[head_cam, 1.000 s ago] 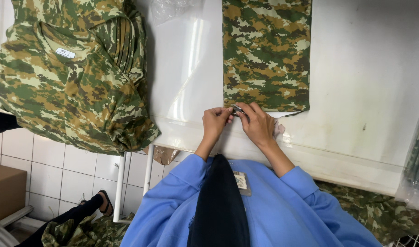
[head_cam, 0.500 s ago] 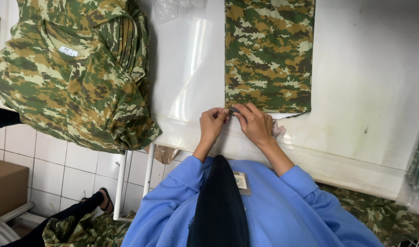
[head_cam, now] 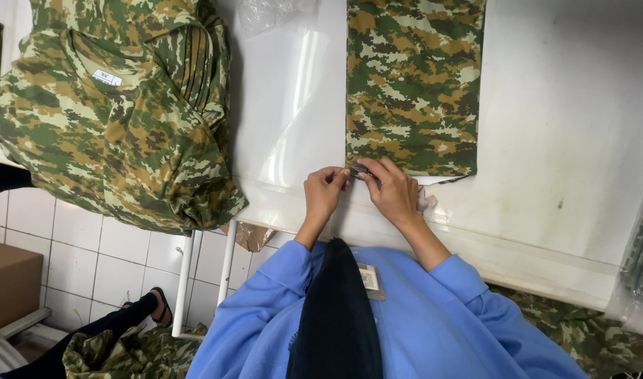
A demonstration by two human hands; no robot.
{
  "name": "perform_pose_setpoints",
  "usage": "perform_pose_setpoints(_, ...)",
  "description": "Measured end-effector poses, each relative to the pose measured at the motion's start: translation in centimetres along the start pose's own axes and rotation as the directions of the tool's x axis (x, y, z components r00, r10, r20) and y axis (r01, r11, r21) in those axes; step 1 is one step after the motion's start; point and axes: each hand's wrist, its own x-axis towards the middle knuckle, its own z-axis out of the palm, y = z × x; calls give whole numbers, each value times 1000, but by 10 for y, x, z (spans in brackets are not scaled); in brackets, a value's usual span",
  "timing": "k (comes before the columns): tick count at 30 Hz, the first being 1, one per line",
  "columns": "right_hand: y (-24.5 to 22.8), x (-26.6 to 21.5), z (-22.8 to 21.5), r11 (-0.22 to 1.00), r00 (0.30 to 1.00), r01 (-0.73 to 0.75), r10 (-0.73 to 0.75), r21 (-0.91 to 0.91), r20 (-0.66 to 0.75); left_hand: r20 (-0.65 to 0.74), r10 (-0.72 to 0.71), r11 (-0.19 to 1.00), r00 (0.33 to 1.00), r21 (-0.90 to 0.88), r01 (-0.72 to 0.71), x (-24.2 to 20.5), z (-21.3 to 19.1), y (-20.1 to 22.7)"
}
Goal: The person folds camouflage-patterned shirts on a white surface, using a cardboard template and placing them into clear plastic bags.
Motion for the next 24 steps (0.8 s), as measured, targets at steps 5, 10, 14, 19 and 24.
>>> perform_pose_setpoints(5, 2, -1, 3, 999, 999, 48, -48, -23, -10, -7, -3, 1000, 1000, -22, 3, 2, 3, -8)
perform_pose_setpoints(10, -2, 0, 1, 994, 996, 84, -86, -62, -34, -14, 0, 1000, 1000, -27, -1, -4, 3, 0)
perform_pose_setpoints(14, -1, -2, 2, 995, 997, 81, -82, -64, -12, -26, 20, 1000, 999, -15, -21, -5, 4, -2)
perform_pose_setpoints(19, 2, 0, 1, 999, 1000, -21, 20, 40, 20, -32, 34, 999, 999, 24, -33, -7, -2, -12)
perform_pose_setpoints(24, 9, 1, -11, 951, 986, -168, 162, 261, 43, 122, 61, 969, 991, 231, -88, -44, -48, -32)
